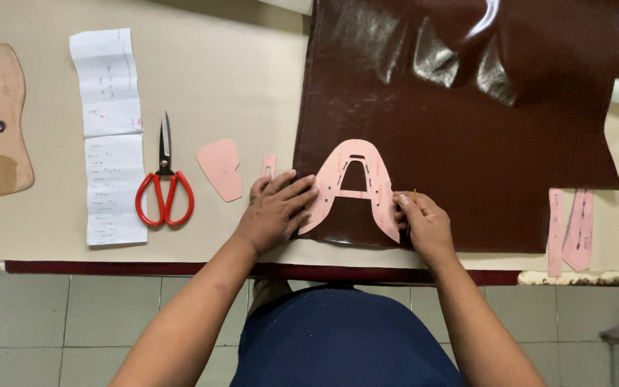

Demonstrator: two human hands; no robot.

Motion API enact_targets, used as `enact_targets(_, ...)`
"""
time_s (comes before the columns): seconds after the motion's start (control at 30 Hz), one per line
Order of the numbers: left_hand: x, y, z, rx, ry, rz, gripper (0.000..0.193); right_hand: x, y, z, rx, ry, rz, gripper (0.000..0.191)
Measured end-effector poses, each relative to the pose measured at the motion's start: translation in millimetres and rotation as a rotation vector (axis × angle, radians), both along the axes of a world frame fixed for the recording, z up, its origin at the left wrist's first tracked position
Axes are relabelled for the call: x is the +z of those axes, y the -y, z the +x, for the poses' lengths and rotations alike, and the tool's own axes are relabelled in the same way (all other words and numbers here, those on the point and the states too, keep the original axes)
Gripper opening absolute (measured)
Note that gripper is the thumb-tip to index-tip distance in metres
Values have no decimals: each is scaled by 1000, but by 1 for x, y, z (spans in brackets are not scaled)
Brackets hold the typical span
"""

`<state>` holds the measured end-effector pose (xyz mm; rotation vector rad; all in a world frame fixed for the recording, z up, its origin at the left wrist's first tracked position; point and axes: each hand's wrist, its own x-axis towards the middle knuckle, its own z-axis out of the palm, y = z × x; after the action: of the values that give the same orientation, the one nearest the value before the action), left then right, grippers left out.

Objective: The person selects pink paper patterns from a cluttered table and places them on a brown leather sheet. They then use a pencil to trace the outlines of the patterns onto the leather, preparing the material for cutting.

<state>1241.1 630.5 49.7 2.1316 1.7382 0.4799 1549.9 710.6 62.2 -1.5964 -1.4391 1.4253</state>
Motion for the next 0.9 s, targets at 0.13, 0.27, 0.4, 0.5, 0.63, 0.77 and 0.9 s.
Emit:
enact_targets(0.13, 0, 0, 0, 0, -11, 18, 48, 1, 0, -1, 3, -3, -1, 26)
enact_targets(0.27, 1, 0, 0, -1, 2, -2, 49, 2, 0, -2, 3, 10, 9, 26)
enact_targets(0.4, 2, 0, 0, 5, 25, -7, 49, 4, 0, -3, -9, 27, -11, 26)
enact_targets(0.5, 3, -1, 0, 9, 33, -8, 49, 5, -1, -4, 7, -3, 6, 27)
enact_targets(0.63, 4, -1, 1, 19, 32, -41, 49, 6, -1, -4, 6, 21, 2, 27)
enact_targets(0.77, 6, -1, 0, 19, 40, -32, 50, 7, -2, -4, -1, 21, -9, 27)
enact_targets(0.9, 5, -1, 0, 13, 51, -3, 50, 8, -2, -3, -2, 29, 0, 27)
